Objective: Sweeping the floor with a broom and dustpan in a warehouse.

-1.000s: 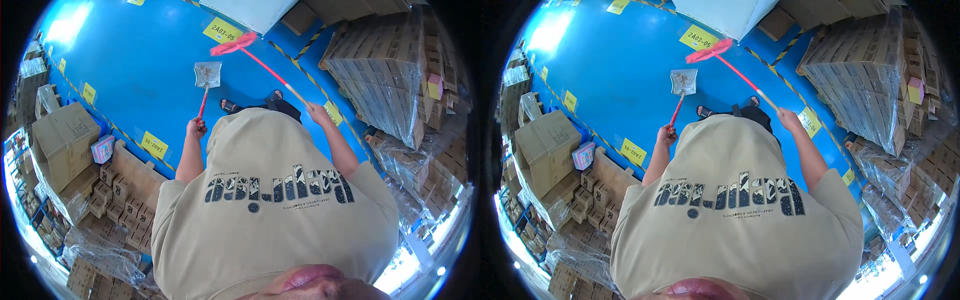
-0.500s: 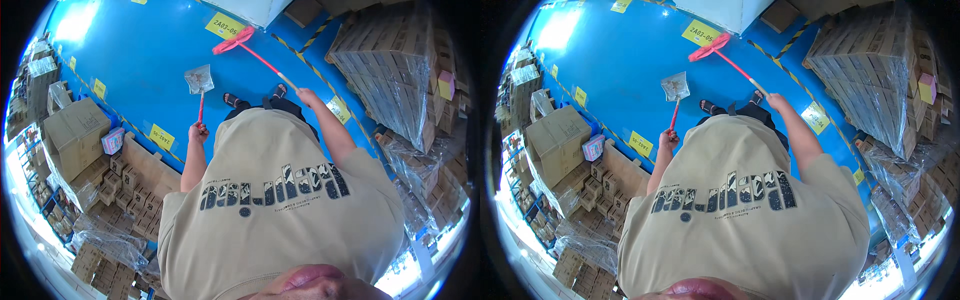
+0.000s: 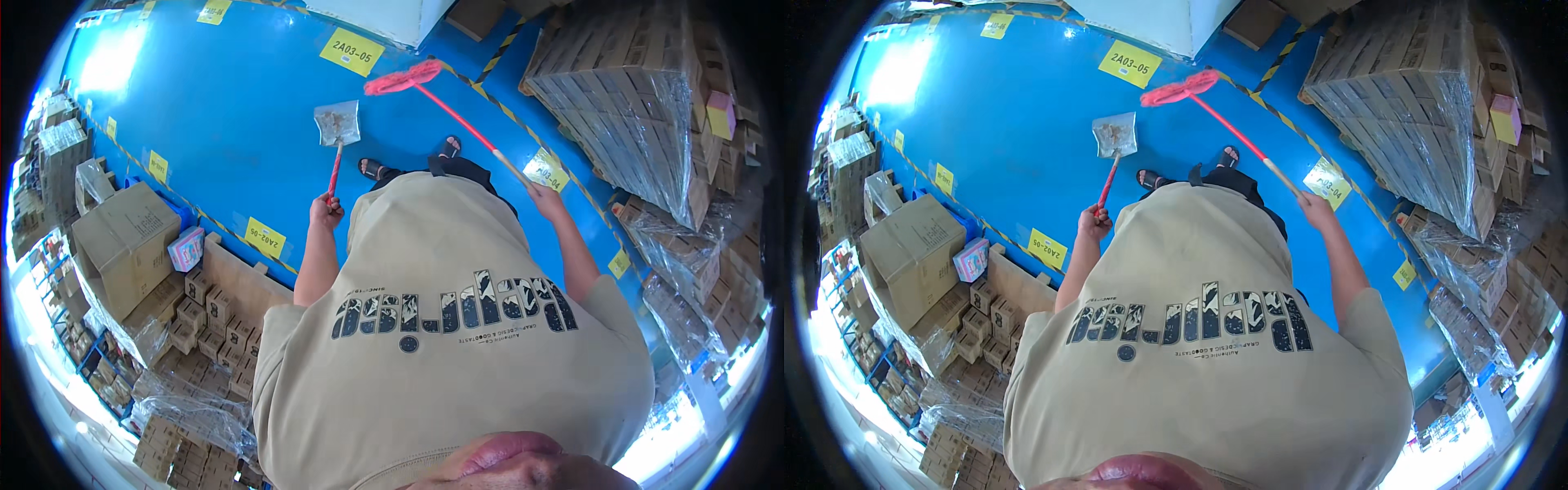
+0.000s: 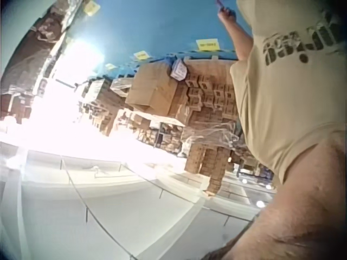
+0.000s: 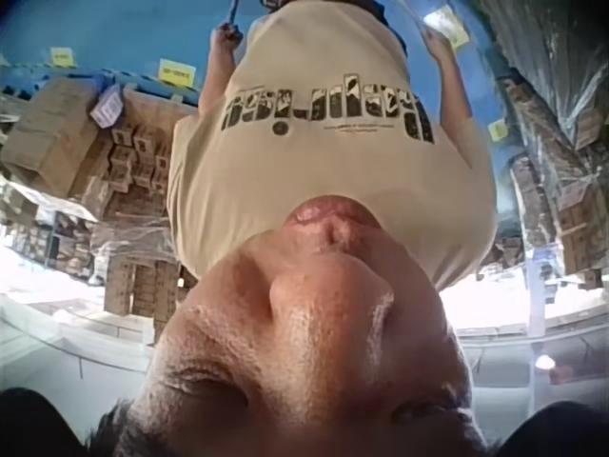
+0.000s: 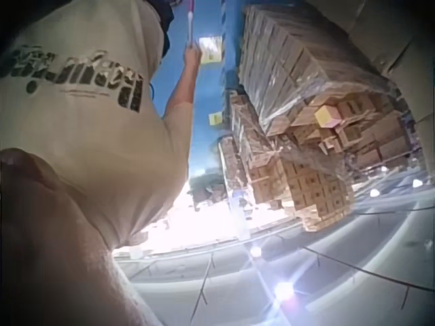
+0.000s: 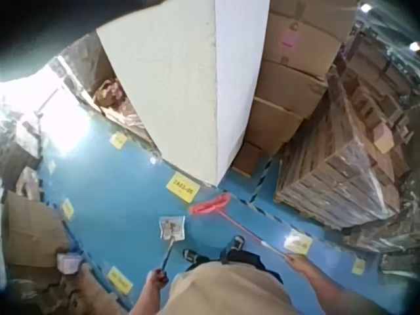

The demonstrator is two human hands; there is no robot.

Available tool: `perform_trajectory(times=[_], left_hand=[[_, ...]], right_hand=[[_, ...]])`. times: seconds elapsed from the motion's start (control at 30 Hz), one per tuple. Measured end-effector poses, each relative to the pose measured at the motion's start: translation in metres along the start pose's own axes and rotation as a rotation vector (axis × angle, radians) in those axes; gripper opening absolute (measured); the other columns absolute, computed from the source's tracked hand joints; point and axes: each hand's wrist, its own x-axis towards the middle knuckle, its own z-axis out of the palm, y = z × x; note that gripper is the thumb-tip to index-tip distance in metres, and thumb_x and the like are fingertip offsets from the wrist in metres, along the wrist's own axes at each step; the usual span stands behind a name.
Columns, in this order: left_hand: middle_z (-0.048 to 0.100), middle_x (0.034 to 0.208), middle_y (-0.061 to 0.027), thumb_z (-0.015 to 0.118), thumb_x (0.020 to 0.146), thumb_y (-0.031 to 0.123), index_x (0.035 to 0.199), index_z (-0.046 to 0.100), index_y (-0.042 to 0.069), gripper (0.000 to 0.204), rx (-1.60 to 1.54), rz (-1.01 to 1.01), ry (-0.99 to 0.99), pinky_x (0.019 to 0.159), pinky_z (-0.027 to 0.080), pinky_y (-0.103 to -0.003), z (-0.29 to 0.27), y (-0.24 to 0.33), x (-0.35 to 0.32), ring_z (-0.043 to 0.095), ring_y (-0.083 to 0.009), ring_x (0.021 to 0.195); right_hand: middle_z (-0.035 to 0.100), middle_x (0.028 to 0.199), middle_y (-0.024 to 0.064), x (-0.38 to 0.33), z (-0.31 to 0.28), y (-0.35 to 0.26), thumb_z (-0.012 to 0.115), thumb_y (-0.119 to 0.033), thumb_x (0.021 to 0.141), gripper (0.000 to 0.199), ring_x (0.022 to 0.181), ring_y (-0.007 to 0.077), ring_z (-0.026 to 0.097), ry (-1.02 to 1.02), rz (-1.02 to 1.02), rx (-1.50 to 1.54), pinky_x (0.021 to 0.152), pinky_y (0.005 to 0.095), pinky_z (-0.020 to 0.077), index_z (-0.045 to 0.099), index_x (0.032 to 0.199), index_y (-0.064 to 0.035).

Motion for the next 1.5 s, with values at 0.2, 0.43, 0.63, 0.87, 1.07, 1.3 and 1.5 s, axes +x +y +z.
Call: perform_trajectory(times=[0.2, 0.43, 0.63, 0.87, 1.07, 1.3, 1.5], left_hand=[[0.045, 0.06, -0.0003, 0.039, 0.094, 0.022, 0.093, 0.042, 0.009, 0.013, 0.113, -0.01, 0.011, 0.043, 0.033, -0.026, 0.013, 0.01, 0.007, 0.04, -0.0103, 0.045], [0.047, 0.061, -0.0013, 0.042, 0.092, 0.021, 0.092, 0.045, 0.008, 0.013, 0.321, 0.005, 0.019, 0.041, 0.033, -0.025, 0.029, 0.026, 0.017, 0.041, -0.0104, 0.045], [0.049, 0.062, -0.0023, 0.047, 0.088, 0.02, 0.086, 0.047, 0.008, 0.012, 0.531, 0.01, 0.061, 0.039, 0.034, -0.026, 0.051, 0.04, 0.025, 0.042, -0.0112, 0.044], [0.049, 0.061, -0.0023, 0.047, 0.086, 0.021, 0.085, 0.048, 0.009, 0.012, 0.647, -0.029, 0.045, 0.039, 0.034, -0.027, 0.044, 0.057, 0.028, 0.043, -0.0111, 0.044], [0.048, 0.058, -0.0009, 0.047, 0.087, 0.021, 0.086, 0.047, 0.008, 0.013, 0.691, -0.048, 0.019, 0.041, 0.033, -0.027, 0.044, 0.062, 0.043, 0.041, -0.0101, 0.043], [0.047, 0.058, -0.0016, 0.047, 0.084, 0.02, 0.079, 0.047, 0.01, 0.011, 0.678, -0.02, 0.071, 0.038, 0.032, -0.028, 0.044, 0.059, 0.04, 0.041, -0.0111, 0.042], [0.046, 0.059, -0.0013, 0.045, 0.085, 0.018, 0.079, 0.045, 0.01, 0.011, 0.58, -0.015, 0.093, 0.038, 0.031, -0.027, 0.034, 0.044, 0.034, 0.04, -0.011, 0.043]], right_hand=[[0.056, 0.118, 0.0186, -0.009, -0.031, -0.017, 0.052, -0.031, 0.087, 0.041, 0.111, 0.0331, 0.052, 0.11, 0.041, -0.018, 0.095, 0.0366, 0.0403, 0.054, 0.121, -0.0073], [0.058, 0.068, 0.0137, 0.006, -0.013, -0.075, 0.042, -0.016, 0.086, 0.044, 0.05, 0.022, 0.055, 0.038, 0.357, 0.337, 0.047, 0.0348, 0.0451, 0.046, 0.131, -0.0145], [0.059, 0.07, 0.0168, 0.104, 0.033, -0.115, 0.039, -0.014, 0.085, 0.036, 0.056, 0.0274, 0.059, 0.11, 0.175, 0.188, 0.05, 0.0388, 0.0473, 0.05, 0.119, -0.0073], [0.062, 0.087, 0.0244, 0.075, 0.069, -0.132, 0.035, -0.014, 0.085, 0.04, 0.072, 0.0377, 0.062, 0.038, 0.118, -0.087, 0.062, 0.0449, 0.0506, 0.044, 0.122, -0.0004], [0.062, 0.089, 0.0237, 0.004, 0.078, -0.118, 0.038, -0.016, 0.087, 0.042, 0.073, 0.0357, 0.063, 0.06, 0.06, -0.222, 0.061, 0.0447, 0.0499, 0.044, 0.128, -0.009], [0.062, 0.089, 0.0205, 0.003, 0.043, -0.121, 0.047, -0.023, 0.085, 0.041, 0.079, 0.0359, 0.061, 0.096, 0.174, 0.125, 0.069, 0.0428, 0.0479, 0.048, 0.126, -0.0139], [0.052, 0.059, 0.0072, 0.108, 0.026, -0.151, 0.047, -0.019, 0.087, 0.024, 0.047, 0.0157, 0.052, 0.1, 0.22, 0.333, 0.042, 0.0329, 0.0427, 0.055, 0.108, -0.0088]])
